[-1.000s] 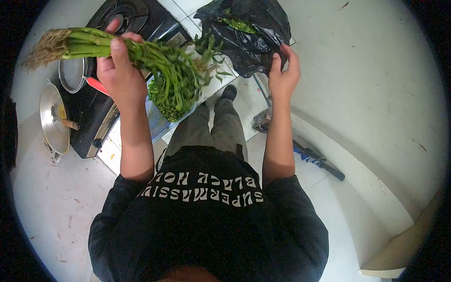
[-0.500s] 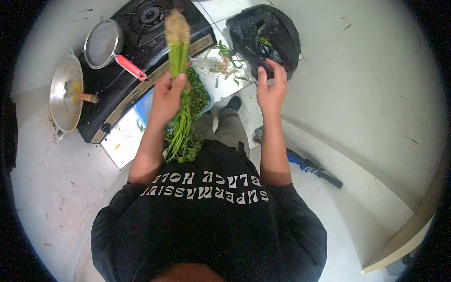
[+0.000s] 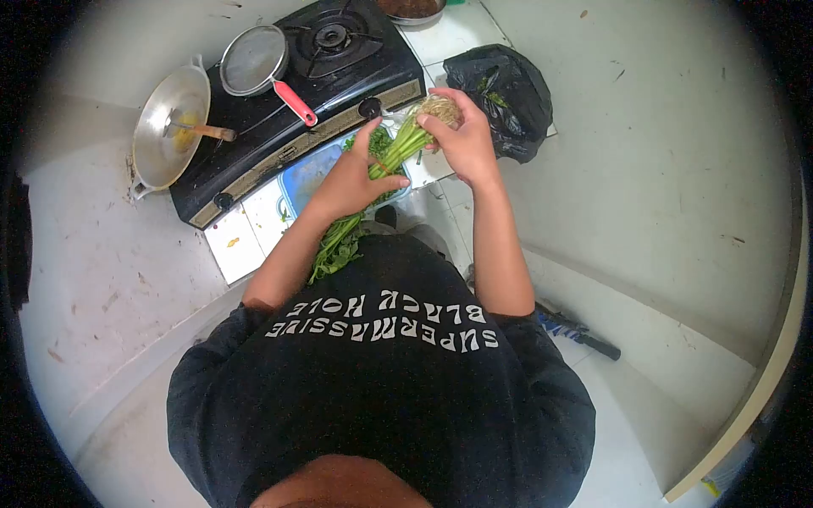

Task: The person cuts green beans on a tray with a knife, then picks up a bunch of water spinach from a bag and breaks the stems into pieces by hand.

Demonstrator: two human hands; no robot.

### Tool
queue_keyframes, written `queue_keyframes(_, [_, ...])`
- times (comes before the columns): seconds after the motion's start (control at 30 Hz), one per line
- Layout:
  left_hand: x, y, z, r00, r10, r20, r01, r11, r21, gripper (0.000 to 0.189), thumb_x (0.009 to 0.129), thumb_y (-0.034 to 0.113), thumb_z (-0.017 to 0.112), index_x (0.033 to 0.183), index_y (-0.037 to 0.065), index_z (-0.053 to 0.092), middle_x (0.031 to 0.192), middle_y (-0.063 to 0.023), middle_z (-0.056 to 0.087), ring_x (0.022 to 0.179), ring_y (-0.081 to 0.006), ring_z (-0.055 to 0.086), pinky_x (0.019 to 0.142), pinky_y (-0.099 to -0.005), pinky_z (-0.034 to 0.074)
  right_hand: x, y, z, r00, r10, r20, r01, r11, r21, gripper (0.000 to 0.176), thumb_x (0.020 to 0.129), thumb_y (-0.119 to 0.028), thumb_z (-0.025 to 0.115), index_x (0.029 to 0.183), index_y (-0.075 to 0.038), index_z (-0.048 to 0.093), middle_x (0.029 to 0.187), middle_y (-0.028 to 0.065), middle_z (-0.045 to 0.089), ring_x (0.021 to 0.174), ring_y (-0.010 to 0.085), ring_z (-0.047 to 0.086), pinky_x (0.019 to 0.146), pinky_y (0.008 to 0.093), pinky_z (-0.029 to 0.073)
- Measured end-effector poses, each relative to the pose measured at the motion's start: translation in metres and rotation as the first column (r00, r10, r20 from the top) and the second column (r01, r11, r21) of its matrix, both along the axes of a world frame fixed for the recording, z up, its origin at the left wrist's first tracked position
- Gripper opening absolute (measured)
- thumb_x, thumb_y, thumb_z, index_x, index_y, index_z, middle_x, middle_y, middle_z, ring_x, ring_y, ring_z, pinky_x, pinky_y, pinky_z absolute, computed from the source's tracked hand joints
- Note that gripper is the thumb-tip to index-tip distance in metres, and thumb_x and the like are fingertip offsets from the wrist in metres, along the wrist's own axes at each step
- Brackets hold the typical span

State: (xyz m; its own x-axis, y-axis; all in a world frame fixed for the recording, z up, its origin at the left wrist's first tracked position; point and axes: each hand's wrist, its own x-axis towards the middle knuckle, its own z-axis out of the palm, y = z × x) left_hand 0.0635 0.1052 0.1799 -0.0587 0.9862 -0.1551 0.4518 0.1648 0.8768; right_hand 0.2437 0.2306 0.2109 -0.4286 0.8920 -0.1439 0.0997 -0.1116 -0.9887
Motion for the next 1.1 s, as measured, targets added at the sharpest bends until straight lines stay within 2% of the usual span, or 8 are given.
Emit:
queue_keyframes(0.1, [-0.002,-0.017,-0.002,0.997,-0.070,-0.020,0.071,0.996,0.061,0.098,0.079,0.032,0.089,0.155,0.009,0.031,0.131,-0.0250,0.064,0.111,-0.0367,0.068,0.099,-0.0408,0.051,0.009,-0.003,0.003,1.000,-0.011,-0.025,0.012,1.000,0.016,0.039,0.090,-0.006,0.075,0.127,-0.001,0.063,0.106,0.0078,0.072,0.087,0.0119,0.069,0.064,0.0267,0.058])
queue_keyframes(0.3, [0.007,-0.038,-0.008,0.997,-0.073,0.031,0.073,0.997,-0.015,0.047,0.086,0.023,0.080,0.121,0.000,0.059,0.094,-0.0206,0.070,0.095,-0.0367,0.071,0.083,-0.0447,0.053,0.020,-0.021,0.009,0.994,-0.068,-0.086,0.071,0.997,0.033,0.040,0.090,-0.010,0.076,0.126,0.000,0.061,0.111,0.0097,0.069,0.096,0.0148,0.068,0.071,0.0299,0.059])
queue_keyframes(0.33, [0.011,-0.041,-0.001,0.998,-0.038,-0.058,0.039,0.999,0.011,0.038,0.087,0.019,0.078,0.113,-0.001,0.061,0.086,-0.0220,0.069,0.090,-0.0400,0.071,0.078,-0.0477,0.053,0.019,-0.031,0.008,0.978,-0.206,-0.004,0.201,0.949,0.244,0.042,0.090,-0.012,0.076,0.126,0.001,0.061,0.117,0.0123,0.066,0.103,0.0177,0.065,0.079,0.0333,0.057])
queue_keyframes(0.43, [0.026,-0.056,-0.002,0.932,0.112,-0.344,-0.054,0.983,0.173,0.033,0.086,0.016,0.077,0.106,-0.001,0.057,0.083,-0.0262,0.068,0.085,-0.0467,0.068,0.073,-0.0536,0.052,0.028,-0.064,0.011,0.922,-0.379,0.074,0.289,0.804,0.519,0.044,0.087,-0.016,0.079,0.125,-0.001,0.063,0.125,0.0178,0.057,0.116,0.0271,0.056,0.096,0.0413,0.049])
queue_keyframes(0.5, [0.037,-0.065,0.004,0.905,0.133,-0.403,-0.092,0.988,0.120,0.036,0.085,0.016,0.077,0.108,-0.001,0.055,0.085,-0.0273,0.068,0.086,-0.0479,0.068,0.074,-0.0546,0.052,0.041,-0.086,-0.004,0.913,-0.324,0.247,0.017,0.635,0.772,0.035,0.084,-0.014,0.080,0.116,-0.005,0.070,0.117,0.0152,0.059,0.108,0.0303,0.057,0.094,0.0416,0.047])
queue_keyframes(0.67, [0.072,-0.103,0.020,0.845,0.216,-0.489,-0.235,0.972,0.022,0.051,0.080,0.014,0.081,0.116,-0.001,0.048,0.083,-0.0275,0.070,0.082,-0.0474,0.070,0.071,-0.0523,0.056,0.048,-0.133,-0.027,0.954,-0.154,0.259,-0.099,0.652,0.752,0.016,0.080,-0.012,0.084,0.093,-0.005,0.079,0.095,0.0066,0.064,0.096,0.0272,0.059,0.082,0.0384,0.048])
queue_keyframes(0.8, [0.091,-0.131,0.011,0.822,0.259,-0.507,-0.282,0.959,0.033,0.048,0.080,0.014,0.081,0.113,-0.001,0.049,0.082,-0.0266,0.070,0.081,-0.0460,0.071,0.070,-0.0513,0.056,0.048,-0.158,-0.038,0.942,-0.171,0.289,-0.116,0.642,0.758,0.019,0.081,-0.014,0.083,0.095,-0.002,0.079,0.092,0.0099,0.068,0.087,0.0280,0.063,0.079,0.0383,0.049])
queue_keyframes(1.1, [0.107,-0.172,0.003,0.726,0.345,-0.594,-0.204,0.934,0.293,0.042,0.075,0.009,0.080,0.101,0.002,0.048,0.080,-0.0178,0.069,0.071,-0.0412,0.067,0.065,-0.0493,0.053,0.058,-0.184,-0.038,0.948,-0.022,0.316,-0.226,0.651,0.724,0.009,0.088,-0.010,0.075,0.089,-0.002,0.074,0.083,0.0097,0.068,0.074,0.0280,0.066,0.076,0.0401,0.048])
